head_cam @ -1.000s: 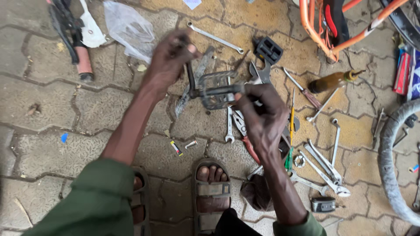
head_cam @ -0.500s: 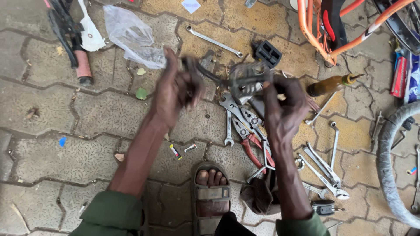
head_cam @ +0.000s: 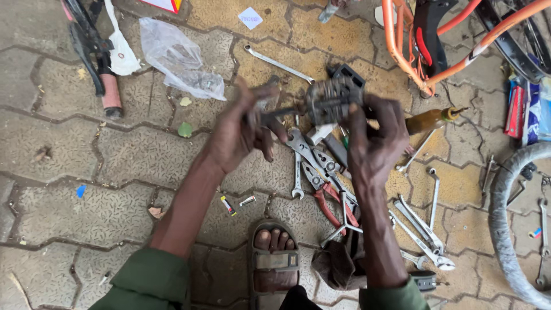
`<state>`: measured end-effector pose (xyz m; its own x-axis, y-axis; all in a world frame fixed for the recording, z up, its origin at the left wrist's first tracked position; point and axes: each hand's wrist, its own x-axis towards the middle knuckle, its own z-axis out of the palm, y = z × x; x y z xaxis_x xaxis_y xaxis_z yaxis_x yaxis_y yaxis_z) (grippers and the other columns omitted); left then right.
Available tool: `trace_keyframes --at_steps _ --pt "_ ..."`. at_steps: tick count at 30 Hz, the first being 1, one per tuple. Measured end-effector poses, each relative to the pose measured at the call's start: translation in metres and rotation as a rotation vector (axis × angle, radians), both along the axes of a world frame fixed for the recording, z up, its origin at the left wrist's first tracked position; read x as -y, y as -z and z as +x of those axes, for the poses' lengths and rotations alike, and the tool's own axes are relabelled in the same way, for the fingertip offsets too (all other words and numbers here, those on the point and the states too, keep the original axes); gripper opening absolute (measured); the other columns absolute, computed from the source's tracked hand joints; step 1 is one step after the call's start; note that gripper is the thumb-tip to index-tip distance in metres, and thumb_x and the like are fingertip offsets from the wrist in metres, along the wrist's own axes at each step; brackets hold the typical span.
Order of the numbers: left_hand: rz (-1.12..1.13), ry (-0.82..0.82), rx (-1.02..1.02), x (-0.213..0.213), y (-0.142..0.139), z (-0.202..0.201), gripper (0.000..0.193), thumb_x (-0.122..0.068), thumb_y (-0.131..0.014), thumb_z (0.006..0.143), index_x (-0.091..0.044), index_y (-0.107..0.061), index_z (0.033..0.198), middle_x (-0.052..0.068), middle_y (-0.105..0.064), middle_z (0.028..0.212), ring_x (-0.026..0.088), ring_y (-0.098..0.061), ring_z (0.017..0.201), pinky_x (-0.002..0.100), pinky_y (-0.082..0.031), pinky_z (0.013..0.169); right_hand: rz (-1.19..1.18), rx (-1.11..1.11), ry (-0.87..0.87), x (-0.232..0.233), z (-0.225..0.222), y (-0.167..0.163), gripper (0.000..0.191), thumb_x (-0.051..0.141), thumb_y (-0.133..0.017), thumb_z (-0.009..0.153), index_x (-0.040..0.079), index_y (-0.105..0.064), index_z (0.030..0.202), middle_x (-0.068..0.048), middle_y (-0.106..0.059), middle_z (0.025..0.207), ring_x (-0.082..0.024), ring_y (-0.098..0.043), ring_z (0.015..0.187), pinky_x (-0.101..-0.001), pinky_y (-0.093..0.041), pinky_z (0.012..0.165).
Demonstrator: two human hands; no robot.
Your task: The person kneels on the paved ground of a bicycle repair area and works on a bicycle pedal. They use a screwdriver to work on the pedal body, wipe it with a cloth, manipulate its parts by hand, and use a wrench on the pedal while other tools and bicycles lie around them.
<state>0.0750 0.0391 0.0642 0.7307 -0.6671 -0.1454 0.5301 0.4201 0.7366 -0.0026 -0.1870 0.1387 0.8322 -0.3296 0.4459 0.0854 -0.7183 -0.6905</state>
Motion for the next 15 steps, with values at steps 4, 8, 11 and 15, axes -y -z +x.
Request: trace_keyframes --at_steps 4,8,11,15 --pt "0.091 -0.073 0.125 0.003 0.003 0.02 0.1 -0.088 -0.043 0.086 -0.011 -0.049 0.149 0.013 -0.073 0.115 0.02 -0.066 0.085 0.032 -0.056 0.063 0.155 -0.053 -0.048 -0.02 -0.02 -0.007 0.008 0.007 -0.069 0.102 -0.001 -0.068 0.103 -0.013 -0.068 0.1 -0.017 -0.077 0.081 -0.0333 -0.065 0.065" --pt "0.442 0.02 0.247 0.02 0.013 0.02 0.107 -0.094 -0.03 0.085 -0.007 -0.065 0.137 0.015 -0.074 0.116 0.021 -0.065 0.103 0.026 -0.055 0.069 0.062 0.03 -0.116 -0.033 -0.01 -0.002 0.014 0.005 -0.07 0.098 -0.004 -0.067 0.109 -0.016 -0.069 0.105 -0.021 -0.072 0.083 -0.0331 -0.063 0.063" --pt "0.193 0.133 0.207 0.026 0.013 0.002 0.107 -0.093 -0.041 0.079 -0.008 -0.056 0.141 0.018 -0.078 0.108 0.02 -0.074 0.107 0.032 -0.056 0.084 -0.117 0.076 -0.044 -0.022 0.009 0.008 0.008 0.004 -0.069 0.101 -0.002 -0.069 0.106 -0.015 -0.07 0.105 -0.022 -0.073 0.081 -0.0308 -0.061 0.06" --pt "0.111 0.026 0.111 0.016 0.002 -0.003 0.104 -0.086 -0.047 0.085 -0.014 -0.046 0.159 0.021 -0.076 0.094 0.028 -0.06 0.074 0.044 -0.04 0.061 -0.047 0.024 0.06 0.003 0.009 0.011 0.011 0.004 -0.069 0.099 -0.002 -0.069 0.107 -0.016 -0.069 0.104 -0.022 -0.072 0.079 -0.0307 -0.063 0.058"
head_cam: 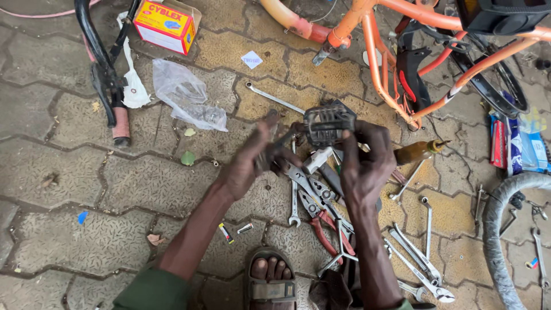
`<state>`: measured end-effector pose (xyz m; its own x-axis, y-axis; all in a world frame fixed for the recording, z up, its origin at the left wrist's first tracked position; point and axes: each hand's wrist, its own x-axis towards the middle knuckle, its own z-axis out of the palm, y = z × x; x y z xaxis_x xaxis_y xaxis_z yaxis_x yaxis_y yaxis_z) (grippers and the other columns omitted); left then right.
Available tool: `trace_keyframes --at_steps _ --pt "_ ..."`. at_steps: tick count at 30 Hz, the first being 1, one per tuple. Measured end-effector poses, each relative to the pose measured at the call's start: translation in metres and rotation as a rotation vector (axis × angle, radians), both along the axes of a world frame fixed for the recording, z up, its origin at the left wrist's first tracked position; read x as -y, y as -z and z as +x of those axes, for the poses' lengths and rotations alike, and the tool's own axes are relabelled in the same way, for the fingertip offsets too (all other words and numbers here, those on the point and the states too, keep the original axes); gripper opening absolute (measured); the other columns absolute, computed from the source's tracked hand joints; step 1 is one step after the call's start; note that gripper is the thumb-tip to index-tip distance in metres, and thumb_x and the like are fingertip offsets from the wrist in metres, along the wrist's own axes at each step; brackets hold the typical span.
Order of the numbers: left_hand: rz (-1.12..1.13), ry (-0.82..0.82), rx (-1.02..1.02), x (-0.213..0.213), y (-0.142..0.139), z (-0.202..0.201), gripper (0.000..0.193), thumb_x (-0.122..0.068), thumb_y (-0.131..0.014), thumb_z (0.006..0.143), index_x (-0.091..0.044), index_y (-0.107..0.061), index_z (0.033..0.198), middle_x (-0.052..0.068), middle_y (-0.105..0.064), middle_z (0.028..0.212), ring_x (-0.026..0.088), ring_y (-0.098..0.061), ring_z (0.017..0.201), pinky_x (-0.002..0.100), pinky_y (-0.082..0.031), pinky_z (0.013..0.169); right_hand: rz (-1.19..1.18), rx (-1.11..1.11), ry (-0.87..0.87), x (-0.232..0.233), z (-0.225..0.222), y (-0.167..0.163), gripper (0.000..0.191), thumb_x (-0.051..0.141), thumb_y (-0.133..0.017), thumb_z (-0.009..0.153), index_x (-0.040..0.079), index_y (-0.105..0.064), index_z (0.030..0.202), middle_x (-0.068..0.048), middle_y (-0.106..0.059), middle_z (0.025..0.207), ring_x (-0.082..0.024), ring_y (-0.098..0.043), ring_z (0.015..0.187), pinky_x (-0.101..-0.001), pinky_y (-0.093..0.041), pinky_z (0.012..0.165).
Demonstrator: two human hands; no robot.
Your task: The person kneels on the paved ground of a bicycle repair area and works on a bicycle pedal. They use a screwdriver to work on the pedal body, wipe it with a cloth, manipulate its parts by hand, and use a wrench on the pedal while other tools and bicycles lie around them.
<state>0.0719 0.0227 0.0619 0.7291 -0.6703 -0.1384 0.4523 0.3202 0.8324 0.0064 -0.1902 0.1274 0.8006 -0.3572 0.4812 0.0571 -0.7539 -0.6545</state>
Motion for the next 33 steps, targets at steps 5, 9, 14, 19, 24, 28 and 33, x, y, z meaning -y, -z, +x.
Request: trace_keyframes --at_steps 5,9,14,19,24,28,33 --pt "-0.235 -0.169 0.018 -0.014 0.0 0.029 0.099 -0.081 -0.043 0.092 0.0 -0.03 0.147 0.016 -0.078 0.118 0.024 -0.07 0.095 0.04 -0.053 0.086 0.127 -0.042 -0.116 -0.012 -0.023 -0.013 0.01 0.007 -0.069 0.102 -0.001 -0.067 0.106 -0.014 -0.069 0.105 -0.019 -0.077 0.084 -0.0303 -0.066 0.066" --pt "0.074 -0.047 0.119 0.008 0.009 0.036 0.106 -0.082 -0.043 0.088 -0.008 -0.03 0.163 0.006 -0.068 0.135 0.015 -0.062 0.106 0.04 -0.049 0.085 0.037 -0.036 -0.126 -0.037 -0.024 -0.017 0.015 0.007 -0.071 0.098 -0.002 -0.069 0.11 -0.014 -0.07 0.103 -0.023 -0.072 0.082 -0.0329 -0.062 0.063" --pt "0.112 0.007 0.091 0.016 -0.002 -0.002 0.112 -0.078 -0.066 0.083 0.004 -0.04 0.154 0.027 -0.069 0.107 0.025 -0.073 0.089 0.042 -0.062 0.086 0.164 0.03 -0.083 -0.022 0.011 -0.007 0.013 0.007 -0.068 0.1 0.0 -0.068 0.111 -0.014 -0.07 0.108 -0.02 -0.075 0.087 -0.0304 -0.066 0.067" --pt "-0.009 0.065 -0.074 -0.01 -0.024 0.008 0.113 -0.078 -0.062 0.075 -0.011 -0.025 0.158 0.026 -0.077 0.097 0.024 -0.07 0.062 0.036 -0.06 0.058 0.131 -0.038 0.054 -0.006 0.002 0.004 0.014 0.007 -0.066 0.099 -0.001 -0.067 0.111 -0.015 -0.07 0.102 -0.02 -0.075 0.081 -0.0315 -0.067 0.063" --pt "-0.281 -0.021 -0.042 -0.02 -0.024 0.018 0.102 -0.079 -0.053 0.089 -0.003 -0.039 0.156 0.023 -0.077 0.105 0.023 -0.071 0.069 0.032 -0.055 0.057 0.236 -0.049 0.028 -0.016 -0.016 -0.005 0.016 0.007 -0.066 0.099 -0.003 -0.065 0.111 -0.014 -0.072 0.097 -0.019 -0.075 0.079 -0.0315 -0.066 0.064" --pt "-0.388 -0.073 0.104 -0.02 -0.016 -0.001 0.1 -0.081 -0.047 0.088 -0.002 -0.048 0.151 0.013 -0.074 0.117 0.016 -0.069 0.093 0.026 -0.057 0.075 0.21 -0.039 0.056 -0.026 -0.014 -0.013 0.016 0.006 -0.064 0.099 -0.004 -0.064 0.111 -0.013 -0.072 0.099 -0.017 -0.076 0.083 -0.0304 -0.068 0.066" --pt "0.147 -0.252 0.545 -0.003 0.0 0.004 0.062 -0.049 -0.065 0.105 0.004 -0.049 0.133 0.017 -0.065 0.094 0.019 -0.063 0.072 0.032 -0.056 0.057 0.481 -0.072 0.077 -0.032 -0.011 -0.011 0.018 0.007 -0.067 0.098 -0.004 -0.067 0.113 -0.014 -0.075 0.096 -0.018 -0.072 0.076 -0.0313 -0.062 0.068"
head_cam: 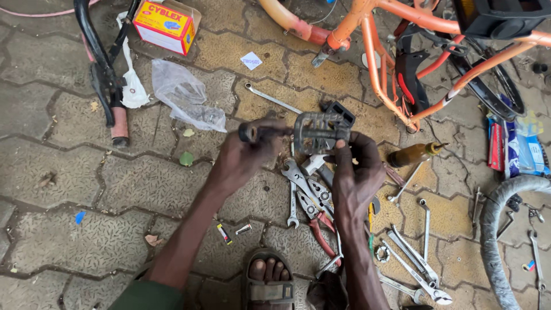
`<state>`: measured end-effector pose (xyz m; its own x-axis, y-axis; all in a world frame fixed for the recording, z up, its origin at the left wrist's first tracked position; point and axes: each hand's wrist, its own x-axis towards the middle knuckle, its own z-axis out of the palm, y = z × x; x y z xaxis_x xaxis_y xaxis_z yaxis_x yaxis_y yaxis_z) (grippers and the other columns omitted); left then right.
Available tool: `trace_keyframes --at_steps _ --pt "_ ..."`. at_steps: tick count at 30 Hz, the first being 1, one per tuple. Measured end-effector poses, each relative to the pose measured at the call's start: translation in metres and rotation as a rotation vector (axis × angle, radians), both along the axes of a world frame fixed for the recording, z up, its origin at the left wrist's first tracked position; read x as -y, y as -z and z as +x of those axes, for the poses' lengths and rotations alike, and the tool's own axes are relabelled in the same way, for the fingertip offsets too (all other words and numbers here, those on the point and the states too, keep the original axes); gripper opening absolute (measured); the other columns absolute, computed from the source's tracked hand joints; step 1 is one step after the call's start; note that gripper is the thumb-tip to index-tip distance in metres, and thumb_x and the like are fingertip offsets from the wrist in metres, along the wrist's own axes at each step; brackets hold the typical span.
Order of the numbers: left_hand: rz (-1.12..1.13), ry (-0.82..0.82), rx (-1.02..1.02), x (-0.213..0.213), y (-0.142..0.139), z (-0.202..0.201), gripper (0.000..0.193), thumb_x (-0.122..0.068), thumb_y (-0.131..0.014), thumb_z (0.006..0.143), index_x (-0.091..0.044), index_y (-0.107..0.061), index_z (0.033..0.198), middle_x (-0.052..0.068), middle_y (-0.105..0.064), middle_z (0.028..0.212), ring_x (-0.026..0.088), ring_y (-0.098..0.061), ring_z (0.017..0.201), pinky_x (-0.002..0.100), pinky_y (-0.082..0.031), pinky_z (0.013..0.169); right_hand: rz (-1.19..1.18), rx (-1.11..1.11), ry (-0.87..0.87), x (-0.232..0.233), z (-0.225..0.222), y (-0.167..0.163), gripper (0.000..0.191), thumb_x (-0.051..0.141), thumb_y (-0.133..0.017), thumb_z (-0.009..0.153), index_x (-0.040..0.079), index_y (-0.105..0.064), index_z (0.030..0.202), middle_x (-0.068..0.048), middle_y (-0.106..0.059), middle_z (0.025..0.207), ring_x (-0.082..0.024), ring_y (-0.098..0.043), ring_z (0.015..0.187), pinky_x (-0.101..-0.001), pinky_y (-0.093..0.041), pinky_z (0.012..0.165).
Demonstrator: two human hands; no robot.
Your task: The person kneels on the paved ground of a bicycle repair area and works on a bicycle pedal. They use a screwdriver to work on the pedal body, wipe it with a cloth, manipulate its parts by hand, and use a wrench on the pedal while other tools and bicycles lie around them.
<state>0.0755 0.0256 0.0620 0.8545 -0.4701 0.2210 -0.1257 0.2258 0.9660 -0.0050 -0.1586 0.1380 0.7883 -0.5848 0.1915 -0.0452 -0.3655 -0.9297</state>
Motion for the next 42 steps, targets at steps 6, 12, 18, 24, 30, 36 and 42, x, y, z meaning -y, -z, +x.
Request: trace_keyframes --at_steps 6,12,18,24,30,36,42 --pt "0.324 -0.312 -0.005 0.016 0.024 0.049 0.056 -0.055 -0.04 0.105 -0.011 -0.059 0.078 -0.002 -0.058 0.062 0.009 -0.054 0.047 0.032 -0.044 0.041 0.128 -0.014 -0.078 -0.013 -0.02 0.021 0.023 0.011 -0.07 0.095 -0.001 -0.066 0.115 -0.013 -0.076 0.098 -0.017 -0.074 0.081 -0.0312 -0.064 0.073" --pt "0.341 -0.194 -0.548 0.015 0.029 0.046 0.068 -0.068 -0.044 0.101 -0.012 -0.058 0.063 -0.002 -0.043 0.053 0.012 -0.042 0.046 0.036 -0.037 0.047 -0.267 0.231 -0.224 -0.017 -0.022 0.038 0.014 0.008 -0.067 0.104 0.005 -0.062 0.116 -0.014 -0.074 0.106 -0.019 -0.07 0.088 -0.0284 -0.061 0.075" --pt "0.325 -0.288 -0.285 0.012 0.035 0.037 0.071 -0.062 -0.035 0.105 -0.011 -0.055 0.06 -0.001 -0.044 0.049 0.015 -0.042 0.043 0.041 -0.033 0.045 -0.187 0.039 -0.305 -0.011 -0.024 0.018 0.046 0.015 -0.072 0.095 0.005 -0.048 0.133 -0.014 -0.074 0.099 -0.018 -0.072 0.08 -0.0268 -0.06 0.071" --pt "0.356 -0.429 0.126 0.009 0.039 0.038 0.072 -0.056 -0.029 0.111 -0.009 -0.053 0.063 0.003 -0.05 0.052 0.016 -0.051 0.045 0.039 -0.039 0.048 0.385 -0.37 -0.165 -0.016 -0.025 0.008 0.038 0.019 -0.071 0.093 -0.001 -0.072 0.125 -0.016 -0.079 0.099 -0.021 -0.074 0.076 -0.0315 -0.065 0.072" --pt "0.272 -0.409 0.053 0.008 0.04 0.038 0.07 -0.054 -0.029 0.112 -0.008 -0.058 0.067 0.003 -0.053 0.055 0.017 -0.054 0.049 0.038 -0.04 0.049 0.161 -0.151 -0.373 -0.015 -0.029 0.013 0.038 0.004 -0.075 0.09 -0.002 -0.067 0.127 -0.013 -0.076 0.109 -0.017 -0.074 0.095 -0.0315 -0.063 0.086" --pt "0.312 -0.507 0.058 0.002 0.044 0.027 0.073 -0.054 -0.028 0.113 -0.008 -0.06 0.066 0.003 -0.055 0.056 0.015 -0.055 0.05 0.037 -0.041 0.05 0.33 -0.139 -0.239 -0.021 -0.031 0.017 0.02 0.007 -0.075 0.093 -0.002 -0.072 0.11 -0.012 -0.079 0.099 -0.016 -0.075 0.087 -0.0311 -0.066 0.082" --pt "0.291 -0.456 0.161 0.0 0.048 0.036 0.072 -0.056 -0.025 0.111 -0.009 -0.061 0.07 0.001 -0.054 0.054 0.013 -0.052 0.043 0.035 -0.039 0.041 -0.187 -0.135 -0.373 -0.008 -0.029 0.012 0.016 0.009 -0.075 0.093 0.001 -0.074 0.107 -0.011 -0.079 0.096 -0.015 -0.077 0.083 -0.0282 -0.065 0.072"
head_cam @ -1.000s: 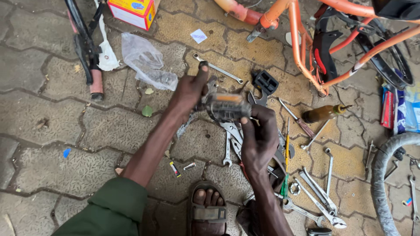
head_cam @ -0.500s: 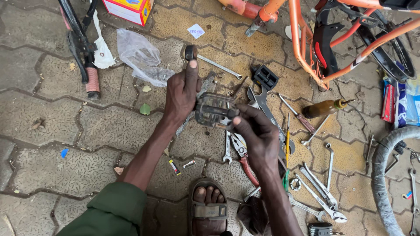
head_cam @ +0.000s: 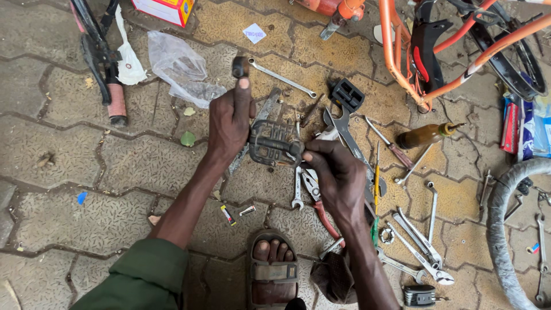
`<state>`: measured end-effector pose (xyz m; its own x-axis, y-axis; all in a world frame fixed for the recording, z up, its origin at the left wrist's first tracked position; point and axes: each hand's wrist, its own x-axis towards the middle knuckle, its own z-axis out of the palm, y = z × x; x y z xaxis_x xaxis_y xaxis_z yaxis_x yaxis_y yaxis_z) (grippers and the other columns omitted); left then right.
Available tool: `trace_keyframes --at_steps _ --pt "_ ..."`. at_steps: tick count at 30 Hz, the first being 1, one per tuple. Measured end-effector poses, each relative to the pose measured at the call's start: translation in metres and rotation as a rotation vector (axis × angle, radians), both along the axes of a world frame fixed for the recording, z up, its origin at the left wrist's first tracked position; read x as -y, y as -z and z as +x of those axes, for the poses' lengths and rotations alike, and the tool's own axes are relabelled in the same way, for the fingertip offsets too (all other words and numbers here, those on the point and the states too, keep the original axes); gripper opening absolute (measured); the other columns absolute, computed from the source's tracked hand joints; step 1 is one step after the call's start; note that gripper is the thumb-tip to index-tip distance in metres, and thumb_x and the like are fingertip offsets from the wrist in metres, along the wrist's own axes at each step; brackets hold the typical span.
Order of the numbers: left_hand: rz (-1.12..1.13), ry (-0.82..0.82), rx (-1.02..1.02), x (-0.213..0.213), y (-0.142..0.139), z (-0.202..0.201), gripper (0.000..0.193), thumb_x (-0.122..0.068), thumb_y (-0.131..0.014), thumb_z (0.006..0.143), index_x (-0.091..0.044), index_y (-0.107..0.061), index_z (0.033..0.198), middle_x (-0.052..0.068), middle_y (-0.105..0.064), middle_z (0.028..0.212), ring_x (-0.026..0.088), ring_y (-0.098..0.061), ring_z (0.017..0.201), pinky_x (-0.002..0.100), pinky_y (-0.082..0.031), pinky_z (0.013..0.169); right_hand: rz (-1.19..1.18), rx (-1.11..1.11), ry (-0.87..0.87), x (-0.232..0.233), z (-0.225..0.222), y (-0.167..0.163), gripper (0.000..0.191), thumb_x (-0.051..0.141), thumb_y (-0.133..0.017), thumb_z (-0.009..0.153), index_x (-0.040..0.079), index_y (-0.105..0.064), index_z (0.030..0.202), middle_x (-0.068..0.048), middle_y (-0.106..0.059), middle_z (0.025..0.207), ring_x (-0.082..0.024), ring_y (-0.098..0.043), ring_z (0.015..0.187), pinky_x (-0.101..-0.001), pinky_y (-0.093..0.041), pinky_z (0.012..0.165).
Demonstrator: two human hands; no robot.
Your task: The person kneels on the paved ground of a bicycle repair area and works on a bicycle pedal. They use a screwdriver to work on the pedal body, wipe it with a cloth, manipulate its parts by hand, and use a wrench on the pedal while other tools and bicycles lie around them.
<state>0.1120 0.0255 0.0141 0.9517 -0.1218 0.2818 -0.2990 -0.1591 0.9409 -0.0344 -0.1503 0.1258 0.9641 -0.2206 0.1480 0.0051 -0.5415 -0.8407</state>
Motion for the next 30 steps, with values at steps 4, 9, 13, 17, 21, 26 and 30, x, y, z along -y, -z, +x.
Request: trace_keyframes --at_steps 4,9,13,17,21,26,30 --pt "0.037 0.104 -0.231 -0.001 0.001 0.002 0.072 -0.058 -0.027 0.108 -0.011 -0.06 0.065 0.001 -0.05 0.051 0.014 -0.049 0.041 0.037 -0.038 0.039 -0.338 0.246 -0.17 0.006 0.001 -0.002 0.011 0.007 -0.073 0.097 0.003 -0.074 0.107 -0.011 -0.078 0.104 -0.018 -0.076 0.091 -0.0285 -0.063 0.074" --pt "0.018 0.088 -0.211 -0.001 0.004 0.0 0.074 -0.063 -0.027 0.107 -0.01 -0.059 0.066 0.0 -0.051 0.054 0.014 -0.051 0.047 0.037 -0.039 0.043 -0.298 0.028 -0.028 0.004 0.003 -0.002 0.007 0.006 -0.076 0.094 0.005 -0.076 0.101 -0.009 -0.08 0.097 -0.018 -0.074 0.073 -0.0296 -0.057 0.06" --pt "0.096 0.118 -0.35 -0.003 0.006 -0.001 0.076 -0.065 -0.028 0.105 -0.01 -0.06 0.062 0.001 -0.05 0.051 0.015 -0.048 0.045 0.038 -0.036 0.044 -0.324 0.246 -0.248 0.008 0.001 -0.002 0.014 0.0 -0.07 0.095 0.002 -0.072 0.108 -0.013 -0.074 0.112 -0.021 -0.074 0.101 -0.0318 -0.062 0.084" --pt "-0.037 0.157 -0.48 -0.004 0.01 -0.003 0.074 -0.065 -0.03 0.104 -0.009 -0.061 0.067 0.001 -0.05 0.055 0.016 -0.048 0.046 0.038 -0.038 0.042 -0.047 0.234 -0.203 0.009 0.004 0.006 0.012 -0.002 -0.069 0.097 0.004 -0.069 0.108 -0.011 -0.074 0.112 -0.019 -0.073 0.1 -0.0315 -0.064 0.086" --pt "0.036 0.076 -0.376 -0.005 0.015 -0.002 0.077 -0.066 -0.03 0.105 -0.007 -0.062 0.065 0.003 -0.051 0.052 0.015 -0.049 0.047 0.038 -0.039 0.044 0.706 0.042 0.178 0.011 0.011 0.013 0.018 -0.002 -0.065 0.087 0.003 -0.067 0.104 -0.006 -0.072 0.1 -0.015 -0.069 0.088 -0.0304 -0.062 0.079" --pt "0.04 0.087 -0.27 -0.002 0.025 0.0 0.07 -0.057 -0.032 0.108 -0.008 -0.064 0.068 0.002 -0.055 0.054 0.014 -0.052 0.044 0.036 -0.039 0.04 0.539 -0.343 0.149 0.005 0.018 0.019 0.016 0.024 -0.059 0.099 0.01 -0.065 0.104 -0.005 -0.069 0.094 -0.015 -0.06 0.082 -0.028 -0.051 0.07" --pt "0.129 0.069 -0.197 -0.01 0.023 0.008 0.068 -0.052 -0.03 0.11 -0.006 -0.061 0.07 0.004 -0.054 0.056 0.017 -0.047 0.042 0.04 -0.036 0.038 0.299 -0.372 0.127 0.0 0.007 0.022 0.018 0.027 -0.065 0.095 0.01 -0.067 0.101 -0.009 -0.066 0.086 -0.017 -0.056 0.073 -0.0293 -0.049 0.064"
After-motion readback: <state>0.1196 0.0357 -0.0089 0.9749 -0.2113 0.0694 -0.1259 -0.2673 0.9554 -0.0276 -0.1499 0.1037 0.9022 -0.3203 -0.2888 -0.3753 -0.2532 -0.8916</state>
